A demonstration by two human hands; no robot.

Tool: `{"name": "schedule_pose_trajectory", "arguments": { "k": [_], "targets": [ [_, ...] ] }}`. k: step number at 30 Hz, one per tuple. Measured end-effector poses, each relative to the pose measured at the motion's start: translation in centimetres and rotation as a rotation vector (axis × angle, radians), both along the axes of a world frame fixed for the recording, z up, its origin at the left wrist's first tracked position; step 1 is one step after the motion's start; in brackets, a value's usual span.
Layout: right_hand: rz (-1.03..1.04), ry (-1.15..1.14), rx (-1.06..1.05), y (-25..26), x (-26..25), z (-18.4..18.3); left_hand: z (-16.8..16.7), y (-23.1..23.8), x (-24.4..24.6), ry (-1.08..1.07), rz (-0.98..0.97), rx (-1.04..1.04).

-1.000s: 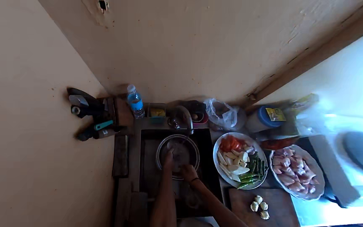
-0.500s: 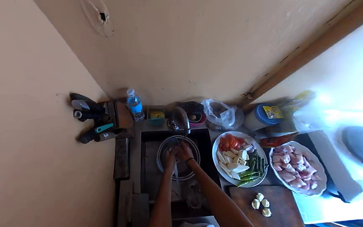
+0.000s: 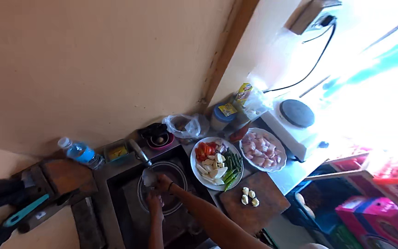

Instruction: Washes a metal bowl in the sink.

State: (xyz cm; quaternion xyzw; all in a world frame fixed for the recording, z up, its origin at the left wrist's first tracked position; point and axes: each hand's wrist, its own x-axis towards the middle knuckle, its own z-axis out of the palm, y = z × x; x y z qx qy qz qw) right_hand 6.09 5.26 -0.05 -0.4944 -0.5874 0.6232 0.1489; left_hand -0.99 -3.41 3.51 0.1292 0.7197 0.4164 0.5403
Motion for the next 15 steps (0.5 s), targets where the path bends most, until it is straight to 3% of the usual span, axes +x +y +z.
{"name": "schedule_pose_trajectory", "arguments": {
  "k": [8,12,15],
  "targets": [
    [0.057,-0.357,0.079,0.0,-0.8,4.1,3.1,-0.9,1.4,-0.02,-0.014,-0.062],
    [0.152,-0.337,0.082,1.8,-1.3,3.5,3.8,-2.2,0.2,-0.131,0.003,-0.083],
    [0.111,-0.327,0.099,2.5,-1.8,2.0,2.7,-2.6,-0.2,-0.198,-0.007,-0.068]
  ]
}}
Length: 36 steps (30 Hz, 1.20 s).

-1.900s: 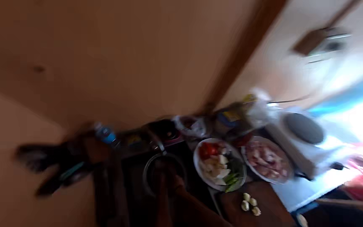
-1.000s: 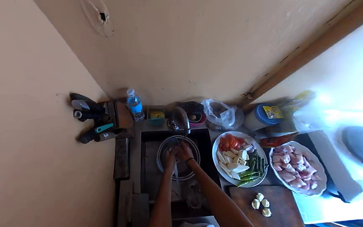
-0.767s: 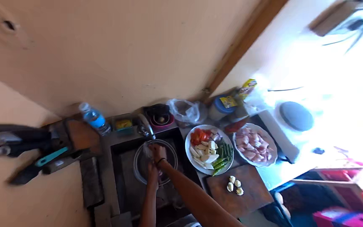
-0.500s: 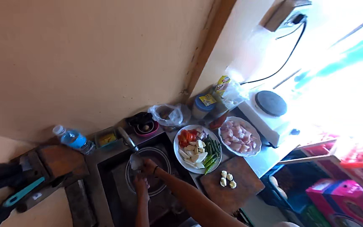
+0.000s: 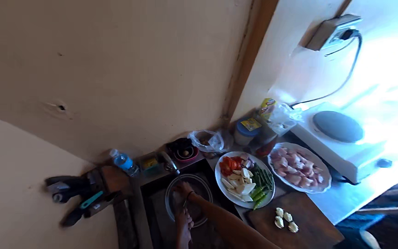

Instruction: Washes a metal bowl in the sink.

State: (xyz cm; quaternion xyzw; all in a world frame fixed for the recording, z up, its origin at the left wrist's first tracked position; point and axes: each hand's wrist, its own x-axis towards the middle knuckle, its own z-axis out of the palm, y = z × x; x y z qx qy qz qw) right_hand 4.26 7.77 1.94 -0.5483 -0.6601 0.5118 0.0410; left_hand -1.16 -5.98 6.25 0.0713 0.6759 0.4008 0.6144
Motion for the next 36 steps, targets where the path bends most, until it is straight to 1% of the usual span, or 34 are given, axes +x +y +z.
{"name": "schedule_pose_trajectory", "arguments": {
  "k": [3,5,7,9,11,14,17,19,21,22,25,27,30,31,33,36],
  "targets": [
    [-0.147,0.026,-0.096,-2.2,0.0,1.1,-0.1,0.3,-0.5,-0.022,-0.012,0.003],
    [-0.222,0.126,-0.097,-3.3,0.1,0.9,-0.6,0.9,-1.3,-0.028,-0.018,0.024],
    [-0.241,0.233,-0.096,-3.5,0.4,0.6,-1.2,1.5,-1.9,-0.016,-0.047,0.048],
    [-0.259,0.288,-0.136,-3.4,0.5,0.5,-1.5,1.3,-1.8,0.009,-0.055,0.048],
    [-0.252,0.24,-0.171,-3.1,0.4,0.6,-1.1,0.7,-0.9,0.007,-0.024,0.024],
    [-0.231,0.052,-0.148,-2.5,-0.5,0.8,-0.4,0.4,0.1,0.002,0.034,-0.009],
    [-0.242,-0.087,-0.161,-2.4,-0.9,1.2,0.2,0.2,0.5,0.014,0.019,-0.05],
    [-0.233,-0.124,-0.18,-2.2,-0.8,1.6,0.4,0.0,0.5,0.035,-0.009,-0.063],
    [-0.245,-0.09,-0.214,-2.4,-0.5,1.7,0.6,-0.4,0.6,0.058,-0.031,-0.078],
    [-0.255,-0.035,-0.208,-2.5,-0.2,1.5,0.8,-0.5,0.6,0.073,-0.043,-0.079],
    [-0.25,0.249,-0.087,-2.6,0.9,0.3,1.7,-0.8,0.8,0.078,-0.083,-0.062],
    [-0.236,0.324,-0.039,-2.5,1.2,-0.2,1.5,-0.8,0.8,0.08,-0.101,-0.055],
    [-0.311,0.309,-0.117,-3.0,1.4,0.6,1.1,-0.2,0.7,0.086,-0.122,-0.06],
    [-0.307,0.295,-0.145,-3.2,1.5,0.9,1.0,0.0,0.5,0.089,-0.137,-0.065],
    [-0.228,0.281,-0.173,-3.1,2.0,1.0,0.5,0.3,-0.4,0.098,-0.176,-0.059],
    [-0.119,0.272,-0.117,-2.6,2.4,0.7,0.2,0.4,-1.5,0.083,-0.211,-0.04]
  ]
}}
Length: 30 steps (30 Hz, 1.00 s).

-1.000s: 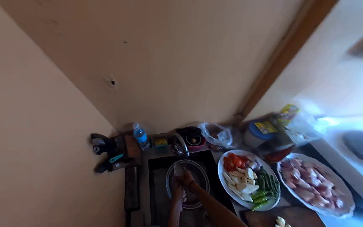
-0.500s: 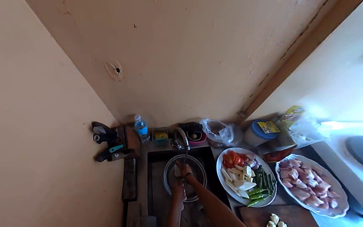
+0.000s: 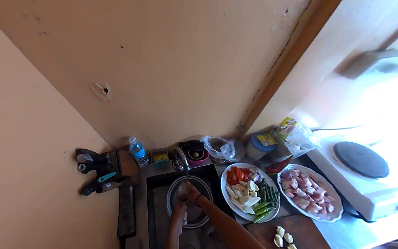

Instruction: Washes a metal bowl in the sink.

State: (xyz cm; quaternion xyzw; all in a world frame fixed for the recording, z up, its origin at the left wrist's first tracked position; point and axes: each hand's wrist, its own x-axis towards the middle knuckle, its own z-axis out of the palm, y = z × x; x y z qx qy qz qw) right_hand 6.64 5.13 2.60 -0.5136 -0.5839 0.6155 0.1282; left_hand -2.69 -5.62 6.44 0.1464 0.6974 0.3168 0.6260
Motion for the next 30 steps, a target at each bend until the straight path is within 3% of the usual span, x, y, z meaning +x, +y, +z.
{"name": "schedule_pose_trajectory", "arguments": {
  "k": [10,12,14,16,19,21,23,26,30],
  "targets": [
    [-0.05,-0.188,0.128,-0.1,-2.3,1.2,1.8,-0.7,2.6,-0.028,0.196,0.015],
    [-0.126,-0.203,0.032,-0.1,-2.5,1.7,1.7,-0.8,3.1,-0.043,0.225,0.022],
    [-0.263,-0.188,-0.156,0.6,-2.5,2.2,0.7,-1.3,3.3,0.101,0.12,0.055],
    [-0.371,-0.129,-0.287,2.0,-2.2,2.2,-1.3,-1.8,3.3,0.369,-0.038,0.121],
    [-0.307,0.071,-0.41,3.3,-2.2,1.1,-2.4,-2.1,2.8,0.575,-0.063,0.201],
    [-0.286,0.242,-0.523,3.8,-1.6,1.7,-2.5,-2.0,2.7,0.53,0.038,0.27],
    [-0.288,0.41,-0.59,4.1,-0.5,2.2,-2.7,-2.1,2.8,0.287,0.182,0.372],
    [-0.11,0.424,-0.391,4.4,0.5,1.5,-2.3,-2.2,2.7,-0.008,0.2,0.41],
    [0.143,-0.112,0.092,3.8,-0.9,0.8,-3.0,-1.0,2.8,0.222,0.04,0.375]
  ]
}}
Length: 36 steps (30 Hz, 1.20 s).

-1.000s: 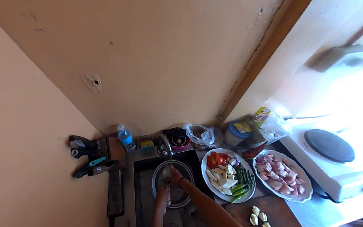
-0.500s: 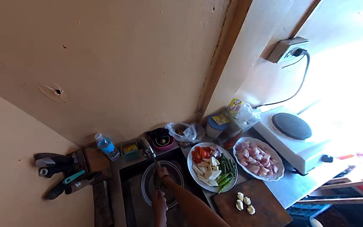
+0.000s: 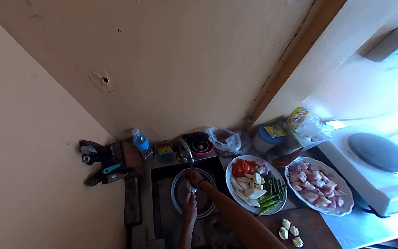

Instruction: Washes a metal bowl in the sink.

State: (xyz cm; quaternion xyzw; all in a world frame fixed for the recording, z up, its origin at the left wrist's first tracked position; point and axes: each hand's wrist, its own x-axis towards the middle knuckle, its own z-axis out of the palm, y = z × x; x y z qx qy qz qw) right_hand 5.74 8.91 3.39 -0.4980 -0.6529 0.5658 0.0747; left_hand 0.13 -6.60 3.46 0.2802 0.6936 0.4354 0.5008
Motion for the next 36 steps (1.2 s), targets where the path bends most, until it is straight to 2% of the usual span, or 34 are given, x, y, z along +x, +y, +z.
{"name": "schedule_pose_trajectory", "arguments": {
  "k": [3,6,10,14,15,17,21,24,27,30,32,36],
  "targets": [
    [-0.026,-0.268,0.07,-2.1,-1.8,1.4,1.1,1.7,-0.5,0.164,-0.059,-0.066],
    [-0.02,-0.37,0.038,-3.2,-2.6,2.0,1.4,2.6,-1.5,0.219,-0.086,-0.087],
    [-0.056,-0.452,-0.021,-1.6,-2.7,2.7,1.7,2.5,-1.3,0.227,-0.112,-0.08],
    [-0.138,-0.286,-0.154,1.2,-1.9,2.8,1.9,1.2,-1.7,0.331,-0.176,0.03],
    [-0.09,-0.222,-0.169,1.8,-1.7,1.8,2.0,1.0,-2.2,0.403,-0.214,-0.003],
    [-0.031,-0.125,-0.221,2.4,-1.6,0.0,2.7,1.4,-3.1,0.546,-0.33,-0.195],
    [-0.032,-0.067,-0.45,2.1,0.6,2.8,3.2,2.2,-3.6,0.687,-0.431,-0.388],
    [-0.04,0.071,-0.488,2.2,1.6,2.3,1.8,2.5,-4.5,0.571,-0.366,-0.356],
    [0.007,0.117,-0.407,2.3,2.5,3.1,0.6,3.5,-5.2,0.328,-0.242,-0.257],
    [0.115,0.14,-0.192,1.9,2.9,3.5,0.3,5.4,-5.1,0.125,-0.129,-0.149],
    [0.179,0.068,0.009,1.6,3.0,4.7,0.8,6.8,-4.8,0.087,-0.076,-0.104],
    [0.155,-0.056,0.249,1.4,3.8,6.8,1.6,7.7,-4.4,-0.007,-0.057,0.022]
  ]
}}
